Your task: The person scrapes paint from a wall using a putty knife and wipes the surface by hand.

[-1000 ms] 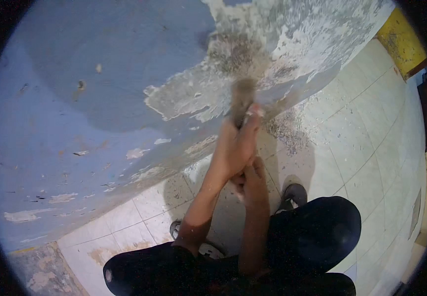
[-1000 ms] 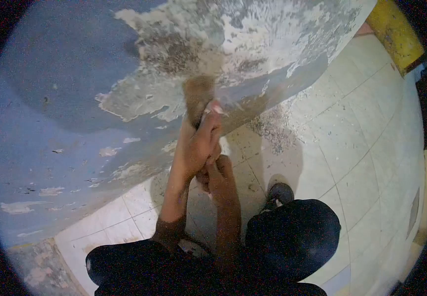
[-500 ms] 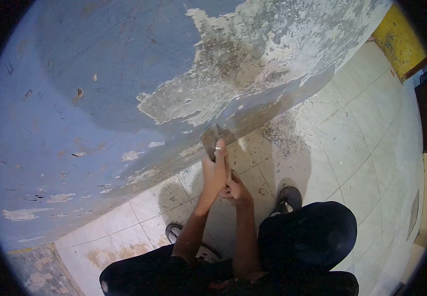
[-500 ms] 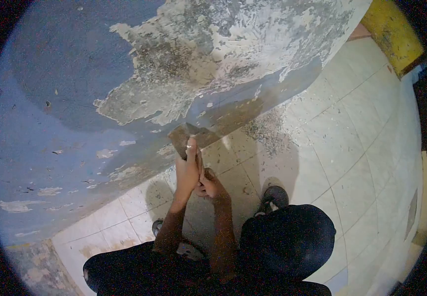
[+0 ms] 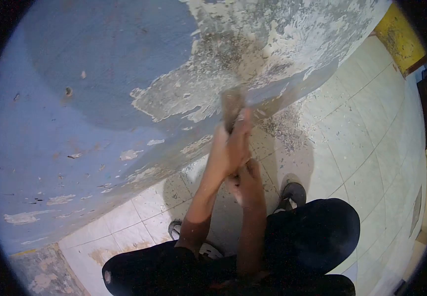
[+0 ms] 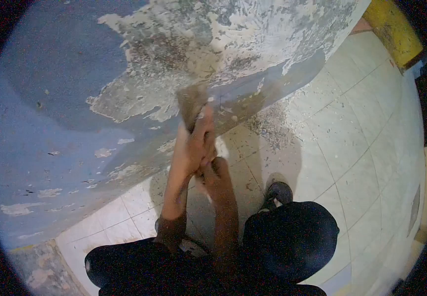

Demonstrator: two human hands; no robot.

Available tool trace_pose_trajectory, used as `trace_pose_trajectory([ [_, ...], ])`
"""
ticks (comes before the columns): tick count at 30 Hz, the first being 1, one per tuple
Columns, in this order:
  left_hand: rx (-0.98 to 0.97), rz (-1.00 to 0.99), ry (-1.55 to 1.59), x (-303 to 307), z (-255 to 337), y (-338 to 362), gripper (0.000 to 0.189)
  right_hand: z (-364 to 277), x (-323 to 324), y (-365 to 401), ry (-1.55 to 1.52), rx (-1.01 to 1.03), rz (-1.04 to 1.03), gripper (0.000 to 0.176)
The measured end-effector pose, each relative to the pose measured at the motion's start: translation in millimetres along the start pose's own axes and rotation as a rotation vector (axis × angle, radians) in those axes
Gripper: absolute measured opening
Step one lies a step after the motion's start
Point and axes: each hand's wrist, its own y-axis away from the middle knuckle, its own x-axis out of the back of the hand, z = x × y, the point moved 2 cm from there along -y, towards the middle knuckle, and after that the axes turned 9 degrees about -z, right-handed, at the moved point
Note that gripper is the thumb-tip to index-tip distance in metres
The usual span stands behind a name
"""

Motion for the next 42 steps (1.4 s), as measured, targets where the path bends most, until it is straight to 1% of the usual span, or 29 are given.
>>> trace_pose_trajectory([
  [1,-0.046,-0.061,-0.075,-9,11,-5,0.039,-11,-1,-2,0.002,0.005,-0.007,0.02],
  [2,-0.054,-0.06,-0.076,-15,19,-12,0.039,-27,-1,-3,-0.051,0.104,-0.11,0.021],
  [3,-0.078,-0.154,-0.037,-22,26,-18,0.038,-38,-2,-3,-0.105,0.2,-0.211,0.021],
  [4,-0.106,-0.249,0.0,-28,32,-21,0.038,-43,-3,-5,-0.192,0.254,-0.186,0.023],
  [6,-0.112,-0.216,0.021,-31,28,-19,0.039,-37,10,-10,-0.227,0.229,-0.236,0.023],
  [8,-0.112,-0.186,0.043,-25,9,-18,0.039,-16,19,-18,-0.263,0.203,-0.28,0.023],
  [10,-0.125,0.069,-0.181,-6,-26,-13,0.041,23,28,-20,-0.142,-0.011,0.148,0.022],
  [11,-0.103,0.175,-0.179,0,-39,-6,0.042,33,33,-19,-0.145,-0.013,0.153,0.022],
  [12,-0.078,0.282,-0.178,7,-50,2,0.043,45,37,-16,-0.144,-0.153,0.066,0.02],
  [13,-0.07,0.276,-0.181,14,-59,8,0.043,56,40,-14,-0.146,-0.29,-0.02,0.018],
  [14,-0.053,0.275,-0.153,20,-63,13,0.043,63,45,-14,-0.152,-0.287,-0.013,0.018],
  [16,-0.012,0.278,-0.078,25,-71,15,0.044,74,50,-16,-0.235,-0.334,-0.342,0.017],
  [17,-0.005,0.276,-0.08,21,-68,15,0.044,62,43,-12,-0.24,-0.336,-0.337,0.017],
  [19,-0.001,0.308,0.027,14,-60,14,0.046,40,37,-4,-0.06,-0.403,-0.134,0.015],
  [20,0.0,0.308,0.028,13,-59,15,0.046,38,42,-3,-0.06,-0.404,-0.132,0.015],
  [22,0.01,0.221,0.116,10,-59,15,0.046,36,48,-3,-0.014,-0.378,-0.277,0.017],
  [25,0.07,0.181,0.16,14,-56,15,0.044,16,29,5,0.028,-0.396,-0.181,0.019],
  [26,0.072,0.179,0.165,17,-55,15,0.044,18,28,5,0.032,-0.397,-0.177,0.019],
  [28,0.101,0.122,0.122,21,-48,14,0.043,23,23,3,-0.007,-0.393,-0.248,0.021],
  [29,0.1,0.12,0.121,18,-40,13,0.043,24,17,3,-0.007,-0.391,-0.247,0.021],
  [31,0.106,0.131,-0.032,10,-17,7,0.042,19,5,4,-0.179,-0.307,-0.036,0.022],
  [32,0.1,0.135,-0.032,6,-9,2,0.042,10,-1,4,-0.175,-0.306,-0.042,0.022],
  [34,-0.026,-0.083,0.001,-10,7,-10,0.04,-20,-7,-1,-0.226,-0.019,0.0,0.02],
  [35,-0.036,-0.076,0.003,-16,13,-15,0.04,-26,-5,-3,-0.22,-0.02,-0.011,0.02],
  [37,-0.073,-0.289,0.044,-31,22,-23,0.037,-41,1,-6,-0.321,0.128,-0.087,0.017],
  [38,-0.075,-0.251,0.055,-33,20,-24,0.038,-38,9,-11,-0.333,0.141,-0.192,0.016],
  [39,-0.079,-0.246,0.056,-31,14,-23,0.038,-29,15,-12,-0.331,0.139,-0.197,0.016],
  [41,-0.218,-0.076,-0.086,-20,-10,-21,0.042,-6,29,-12,-0.311,0.044,-0.179,0.017],
  [42,-0.214,-0.074,-0.085,-14,-27,-19,0.042,8,35,-13,-0.312,0.04,-0.177,0.017],
])
